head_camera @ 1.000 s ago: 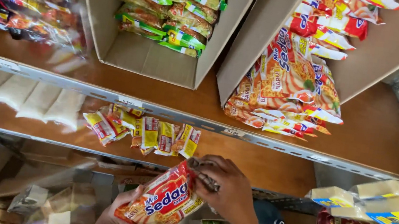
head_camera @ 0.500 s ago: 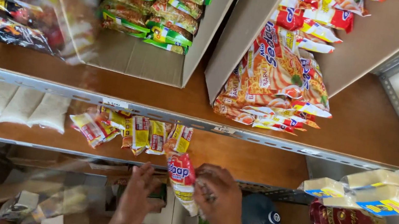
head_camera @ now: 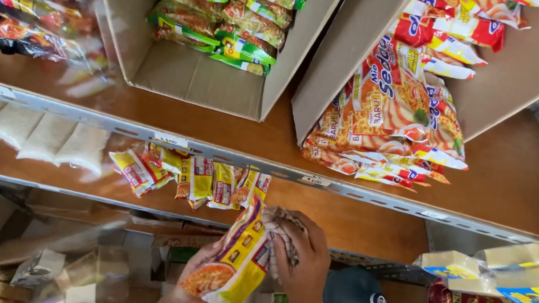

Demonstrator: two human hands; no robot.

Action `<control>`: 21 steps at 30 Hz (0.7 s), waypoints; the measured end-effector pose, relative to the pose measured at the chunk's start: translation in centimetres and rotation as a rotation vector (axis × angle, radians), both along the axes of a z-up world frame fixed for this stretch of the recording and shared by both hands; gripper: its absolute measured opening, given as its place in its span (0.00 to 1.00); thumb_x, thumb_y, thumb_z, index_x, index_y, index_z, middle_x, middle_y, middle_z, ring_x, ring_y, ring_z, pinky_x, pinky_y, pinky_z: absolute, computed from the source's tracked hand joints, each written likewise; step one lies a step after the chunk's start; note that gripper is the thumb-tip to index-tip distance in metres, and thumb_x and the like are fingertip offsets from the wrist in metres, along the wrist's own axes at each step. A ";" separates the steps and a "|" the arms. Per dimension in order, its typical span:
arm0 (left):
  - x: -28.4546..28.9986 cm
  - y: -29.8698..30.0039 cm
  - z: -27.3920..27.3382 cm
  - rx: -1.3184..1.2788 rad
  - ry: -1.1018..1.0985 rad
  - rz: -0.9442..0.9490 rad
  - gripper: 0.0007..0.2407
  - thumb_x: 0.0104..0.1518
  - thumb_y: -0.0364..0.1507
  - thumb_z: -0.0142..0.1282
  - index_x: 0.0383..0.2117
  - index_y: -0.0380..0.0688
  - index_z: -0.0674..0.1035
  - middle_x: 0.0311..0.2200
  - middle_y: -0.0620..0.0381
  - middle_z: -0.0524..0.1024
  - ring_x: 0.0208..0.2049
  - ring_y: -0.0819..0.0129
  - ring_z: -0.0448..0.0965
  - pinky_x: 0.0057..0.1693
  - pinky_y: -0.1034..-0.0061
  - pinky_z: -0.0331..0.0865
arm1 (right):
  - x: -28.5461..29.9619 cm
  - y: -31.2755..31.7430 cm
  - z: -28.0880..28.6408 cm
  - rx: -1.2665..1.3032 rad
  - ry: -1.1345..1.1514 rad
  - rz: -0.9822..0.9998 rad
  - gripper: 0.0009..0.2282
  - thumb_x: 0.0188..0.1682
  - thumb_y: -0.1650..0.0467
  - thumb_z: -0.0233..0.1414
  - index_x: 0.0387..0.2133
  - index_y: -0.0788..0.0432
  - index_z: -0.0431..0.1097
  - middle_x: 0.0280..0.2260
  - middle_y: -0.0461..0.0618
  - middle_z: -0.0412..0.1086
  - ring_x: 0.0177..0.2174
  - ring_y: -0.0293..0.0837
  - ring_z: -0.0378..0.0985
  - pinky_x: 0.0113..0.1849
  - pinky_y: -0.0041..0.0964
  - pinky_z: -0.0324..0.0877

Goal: Wiping and organizing instant noodle packets on grocery store shelves.

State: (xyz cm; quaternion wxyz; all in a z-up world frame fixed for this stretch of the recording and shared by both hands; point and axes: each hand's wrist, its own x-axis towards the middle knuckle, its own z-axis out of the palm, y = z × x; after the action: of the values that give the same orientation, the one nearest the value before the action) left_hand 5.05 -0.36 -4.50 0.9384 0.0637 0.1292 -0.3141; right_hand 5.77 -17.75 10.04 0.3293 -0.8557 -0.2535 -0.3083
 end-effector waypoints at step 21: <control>-0.9 2.7 3.4 0.175 -0.425 0.002 0.42 0.42 0.33 0.63 0.70 0.40 0.57 0.61 0.42 0.68 0.59 0.54 0.72 0.64 0.62 0.64 | -3.4 3.7 0.3 0.185 -0.023 0.042 0.10 0.48 0.77 0.56 0.41 0.57 0.78 0.47 0.54 0.75 0.43 0.52 0.82 0.46 0.43 0.78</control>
State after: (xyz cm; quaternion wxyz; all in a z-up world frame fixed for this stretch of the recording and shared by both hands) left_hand 4.17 2.30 -1.15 0.9357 0.2093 -0.0445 -0.2804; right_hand 2.38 -14.00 10.37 0.4106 -0.8125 -0.2455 -0.3332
